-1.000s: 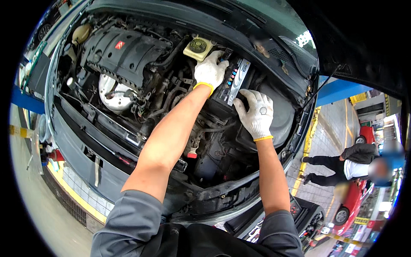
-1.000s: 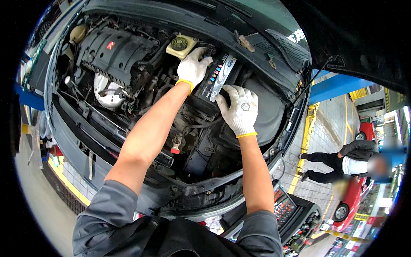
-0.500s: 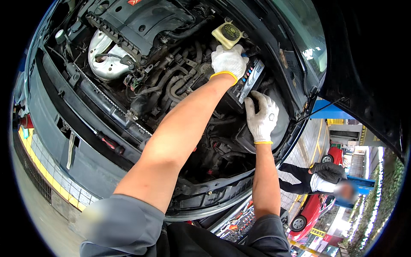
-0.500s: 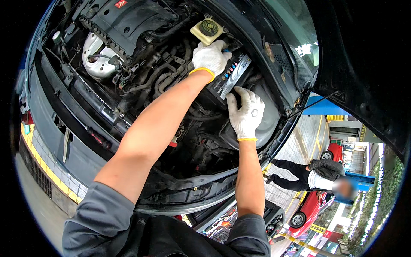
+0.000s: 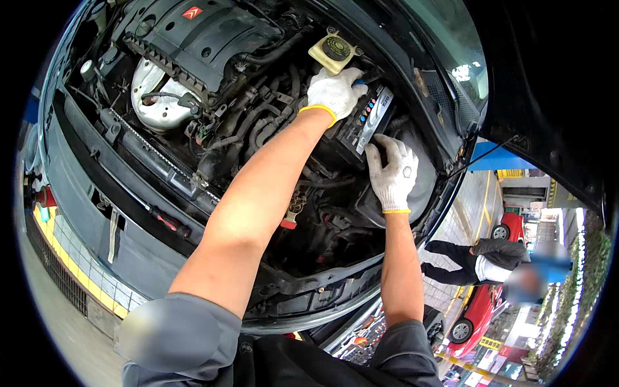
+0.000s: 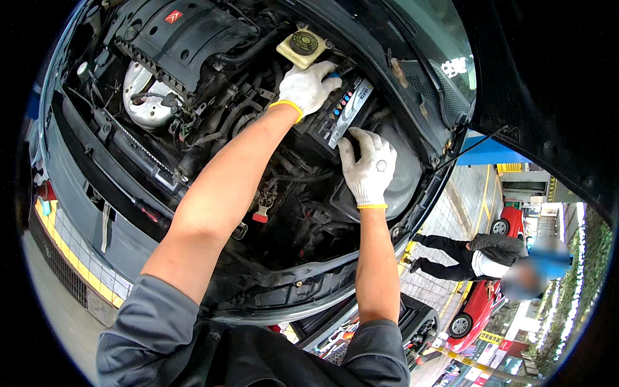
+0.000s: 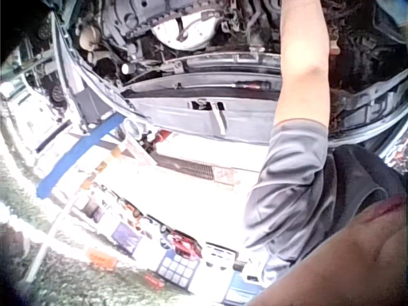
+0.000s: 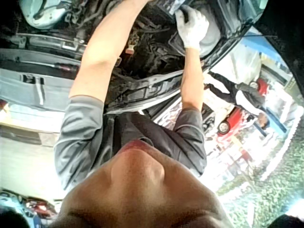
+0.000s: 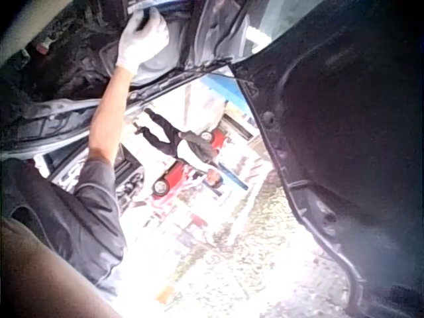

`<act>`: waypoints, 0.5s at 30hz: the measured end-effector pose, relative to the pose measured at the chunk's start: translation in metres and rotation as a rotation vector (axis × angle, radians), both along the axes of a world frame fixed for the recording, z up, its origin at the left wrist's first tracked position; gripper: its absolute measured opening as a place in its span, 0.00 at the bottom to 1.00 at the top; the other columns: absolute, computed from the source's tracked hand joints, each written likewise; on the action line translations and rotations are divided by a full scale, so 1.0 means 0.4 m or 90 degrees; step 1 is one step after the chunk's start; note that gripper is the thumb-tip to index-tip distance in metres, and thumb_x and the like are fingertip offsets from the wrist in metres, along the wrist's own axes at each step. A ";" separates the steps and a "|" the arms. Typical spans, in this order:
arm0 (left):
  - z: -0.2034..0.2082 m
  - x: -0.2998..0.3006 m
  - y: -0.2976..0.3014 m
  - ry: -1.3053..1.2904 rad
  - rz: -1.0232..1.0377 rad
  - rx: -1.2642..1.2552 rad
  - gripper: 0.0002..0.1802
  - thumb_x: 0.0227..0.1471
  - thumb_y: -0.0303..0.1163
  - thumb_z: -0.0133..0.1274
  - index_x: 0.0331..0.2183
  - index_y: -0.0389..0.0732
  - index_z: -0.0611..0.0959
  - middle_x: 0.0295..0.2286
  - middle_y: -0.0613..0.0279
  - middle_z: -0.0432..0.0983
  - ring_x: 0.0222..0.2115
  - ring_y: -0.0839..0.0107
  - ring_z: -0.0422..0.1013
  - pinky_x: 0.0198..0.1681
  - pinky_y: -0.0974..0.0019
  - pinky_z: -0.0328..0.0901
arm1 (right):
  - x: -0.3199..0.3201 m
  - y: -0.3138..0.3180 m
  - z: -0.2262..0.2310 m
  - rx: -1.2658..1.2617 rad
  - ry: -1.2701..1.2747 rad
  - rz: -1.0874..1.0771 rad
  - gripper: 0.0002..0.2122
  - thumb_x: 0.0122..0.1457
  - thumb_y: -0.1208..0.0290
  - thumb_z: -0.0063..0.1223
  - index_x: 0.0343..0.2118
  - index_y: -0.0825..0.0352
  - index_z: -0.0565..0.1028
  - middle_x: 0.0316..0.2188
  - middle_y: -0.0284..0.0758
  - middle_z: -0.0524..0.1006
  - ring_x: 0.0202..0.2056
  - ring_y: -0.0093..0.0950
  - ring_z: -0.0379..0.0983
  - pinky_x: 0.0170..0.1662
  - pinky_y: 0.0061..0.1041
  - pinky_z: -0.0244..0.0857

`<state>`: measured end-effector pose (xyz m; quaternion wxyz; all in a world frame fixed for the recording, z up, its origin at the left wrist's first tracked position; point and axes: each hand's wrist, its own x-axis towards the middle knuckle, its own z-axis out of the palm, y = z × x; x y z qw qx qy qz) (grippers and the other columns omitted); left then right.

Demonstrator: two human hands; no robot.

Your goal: The person removes a car battery from the engine bay. They disconnect the terminals, lift the battery out, and place it on the floor. They then use a wrench to loosen a bolt in the engine bay.

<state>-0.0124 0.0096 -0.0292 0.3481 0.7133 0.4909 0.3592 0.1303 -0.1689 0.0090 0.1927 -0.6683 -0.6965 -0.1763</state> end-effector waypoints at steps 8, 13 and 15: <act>-0.004 -0.040 0.044 0.003 -0.150 -0.019 0.33 0.64 0.58 0.53 0.62 0.50 0.78 0.52 0.48 0.83 0.55 0.45 0.76 0.60 0.52 0.69 | 0.026 -0.004 0.003 -0.004 0.023 0.023 0.17 0.59 0.58 0.69 0.48 0.60 0.83 0.44 0.35 0.84 0.47 0.38 0.79 0.54 0.39 0.67; 0.009 -0.052 0.067 -0.064 -0.231 -0.162 0.38 0.62 0.54 0.59 0.63 0.38 0.76 0.48 0.52 0.85 0.51 0.64 0.79 0.59 0.62 0.69 | 0.056 0.083 0.012 -0.076 0.120 0.021 0.36 0.60 0.47 0.67 0.65 0.66 0.72 0.59 0.47 0.78 0.59 0.49 0.74 0.64 0.46 0.64; -0.002 -0.056 0.068 -0.061 -0.191 -0.106 0.39 0.61 0.54 0.61 0.63 0.36 0.77 0.50 0.50 0.84 0.53 0.62 0.78 0.60 0.61 0.69 | 0.038 0.166 0.017 -0.120 0.103 0.040 0.41 0.60 0.40 0.66 0.67 0.68 0.69 0.61 0.50 0.76 0.61 0.51 0.72 0.67 0.47 0.62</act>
